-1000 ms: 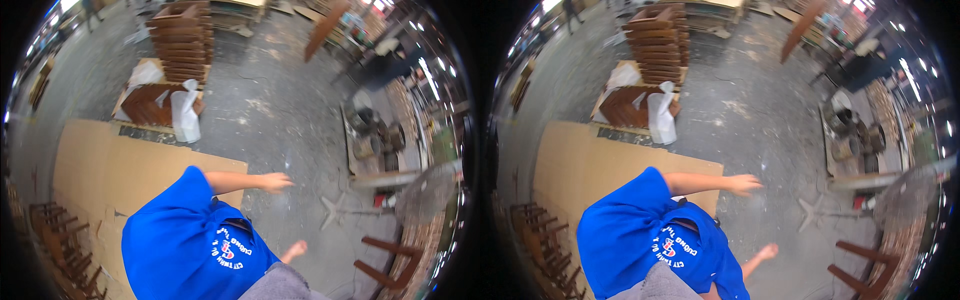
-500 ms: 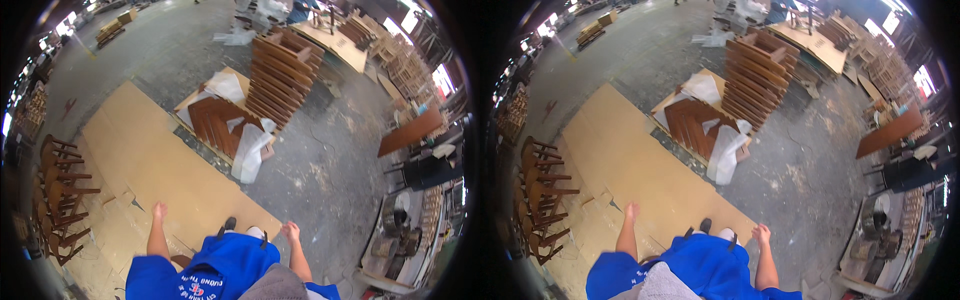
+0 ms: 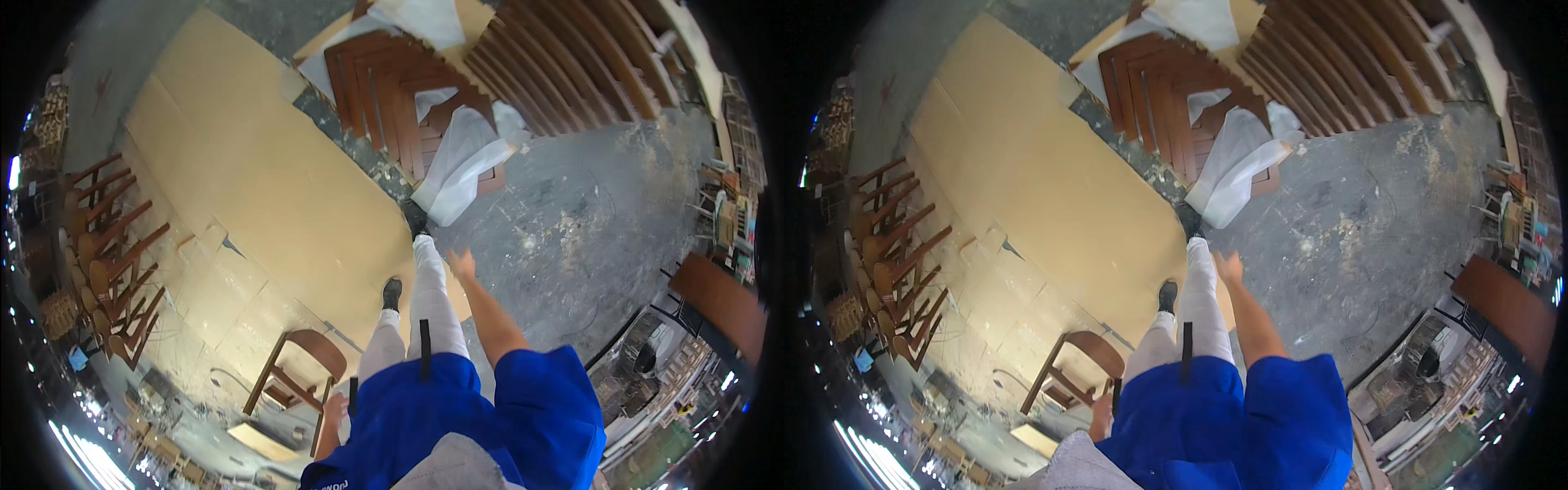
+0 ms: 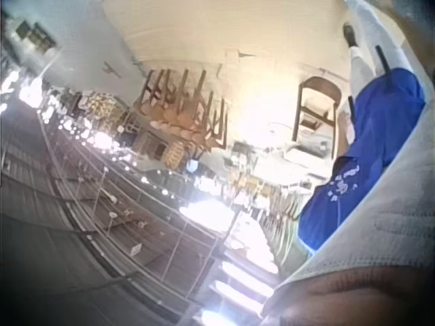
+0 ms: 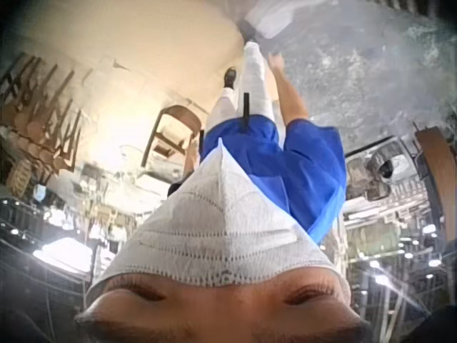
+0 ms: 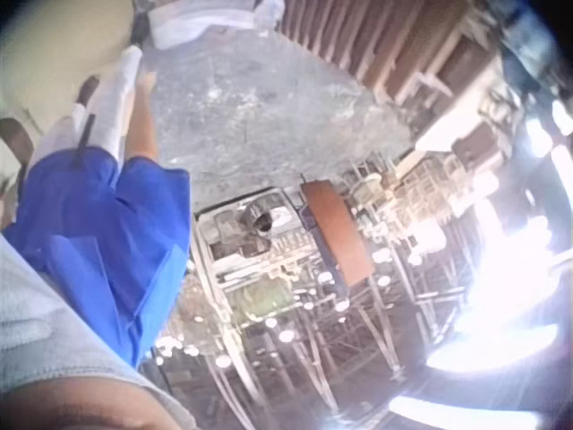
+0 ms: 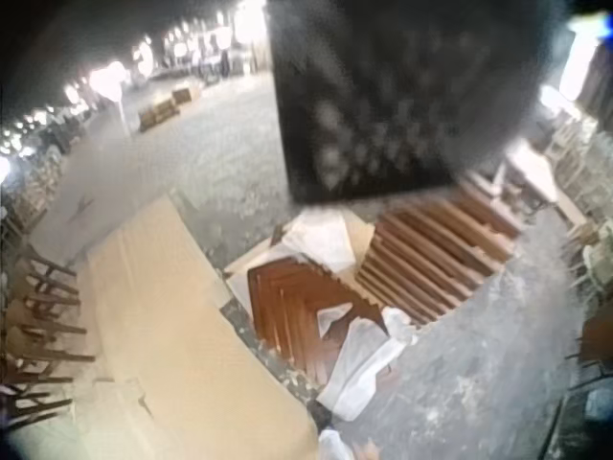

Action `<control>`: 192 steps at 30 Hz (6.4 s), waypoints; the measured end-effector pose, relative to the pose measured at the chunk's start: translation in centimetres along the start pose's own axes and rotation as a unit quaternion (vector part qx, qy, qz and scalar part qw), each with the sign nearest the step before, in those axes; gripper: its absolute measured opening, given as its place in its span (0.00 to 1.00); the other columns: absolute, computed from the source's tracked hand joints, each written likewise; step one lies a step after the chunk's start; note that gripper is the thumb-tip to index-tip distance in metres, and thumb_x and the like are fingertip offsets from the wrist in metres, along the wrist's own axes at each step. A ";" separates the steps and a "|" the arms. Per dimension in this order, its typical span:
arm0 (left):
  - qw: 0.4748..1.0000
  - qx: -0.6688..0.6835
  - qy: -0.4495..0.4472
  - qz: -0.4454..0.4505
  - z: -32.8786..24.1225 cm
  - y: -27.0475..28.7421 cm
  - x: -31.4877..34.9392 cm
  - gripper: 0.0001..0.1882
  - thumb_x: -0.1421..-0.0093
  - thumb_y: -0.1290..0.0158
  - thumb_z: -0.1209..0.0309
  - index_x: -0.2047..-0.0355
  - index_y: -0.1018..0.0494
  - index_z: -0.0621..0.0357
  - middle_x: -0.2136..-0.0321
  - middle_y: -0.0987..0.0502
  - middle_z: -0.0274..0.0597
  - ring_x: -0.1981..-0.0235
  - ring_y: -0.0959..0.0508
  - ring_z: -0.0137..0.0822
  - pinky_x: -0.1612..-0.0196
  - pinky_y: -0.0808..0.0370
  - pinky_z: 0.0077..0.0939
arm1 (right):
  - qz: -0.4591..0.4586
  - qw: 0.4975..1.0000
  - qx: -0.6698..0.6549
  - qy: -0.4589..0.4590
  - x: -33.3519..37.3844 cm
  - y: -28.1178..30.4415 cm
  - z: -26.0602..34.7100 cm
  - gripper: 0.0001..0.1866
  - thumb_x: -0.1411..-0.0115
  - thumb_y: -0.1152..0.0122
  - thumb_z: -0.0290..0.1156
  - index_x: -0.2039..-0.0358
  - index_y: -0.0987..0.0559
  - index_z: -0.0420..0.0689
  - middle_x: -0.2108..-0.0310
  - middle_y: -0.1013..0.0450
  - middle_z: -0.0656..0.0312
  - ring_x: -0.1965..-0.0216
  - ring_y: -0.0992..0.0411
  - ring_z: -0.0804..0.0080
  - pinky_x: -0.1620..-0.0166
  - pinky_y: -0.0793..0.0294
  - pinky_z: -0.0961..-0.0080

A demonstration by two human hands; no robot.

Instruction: The person repeatedly picks up L-shaped wooden chair parts from a stack, lifts them to eye level, turns them over to inspect edges and surfaces, and places them back down. This cycle is performed multiple times in a workshop setting.

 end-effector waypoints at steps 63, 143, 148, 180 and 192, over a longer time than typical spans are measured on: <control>0.752 -0.200 -0.095 0.621 -31.5 -35.1 30.4 0.43 0.43 0.42 0.33 0.44 0.28 0.59 0.52 0.20 0.44 0.46 0.21 0.48 0.37 0.30 0.73 | 0.107 0.866 -0.488 0.007 53.6 17.9 1.6 0.49 0.50 0.26 0.53 0.33 0.32 0.39 0.43 0.27 0.52 0.44 0.27 0.62 0.43 0.25 0.63; -0.082 -0.281 -0.211 0.933 66.7 -45.2 68.2 0.20 0.49 0.40 0.61 0.62 0.31 0.60 0.71 0.32 0.42 0.67 0.32 0.37 0.59 0.36 0.36 | -0.932 0.308 -0.096 -0.167 108.5 27.4 -87.8 0.26 0.28 0.36 0.34 0.33 0.29 0.42 0.47 0.25 0.58 0.50 0.25 0.68 0.42 0.26 0.69; -0.065 -0.303 -0.089 0.947 63.8 -47.7 71.4 0.18 0.48 0.40 0.57 0.66 0.33 0.54 0.74 0.34 0.38 0.71 0.35 0.34 0.60 0.39 0.34 | -0.946 0.260 -0.155 -0.112 111.0 32.5 -89.8 0.26 0.33 0.29 0.32 0.39 0.26 0.38 0.43 0.26 0.54 0.43 0.26 0.62 0.39 0.27 0.67; -0.021 -0.395 0.281 0.874 63.6 -51.3 74.4 0.11 0.39 0.32 0.67 0.70 0.25 0.51 0.80 0.29 0.39 0.82 0.38 0.29 0.70 0.39 0.27 | -0.952 0.248 0.120 -0.134 125.3 51.9 -90.2 0.30 0.39 0.28 0.26 0.38 0.29 0.46 0.48 0.26 0.56 0.46 0.25 0.62 0.41 0.26 0.66; -0.030 -0.412 0.295 0.862 65.0 -50.7 73.6 0.11 0.41 0.31 0.68 0.72 0.25 0.51 0.81 0.27 0.39 0.83 0.35 0.29 0.71 0.37 0.28 | -0.943 0.273 0.118 -0.146 127.2 50.5 -89.1 0.32 0.39 0.27 0.27 0.37 0.30 0.45 0.47 0.26 0.55 0.45 0.26 0.62 0.39 0.28 0.65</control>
Point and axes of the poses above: each hand's wrist, its own x-axis away from the middle knuckle, its own y-axis out of the back of the hand, z = x × y, the point moved 2 cm from there along -x, towards the middle knuckle
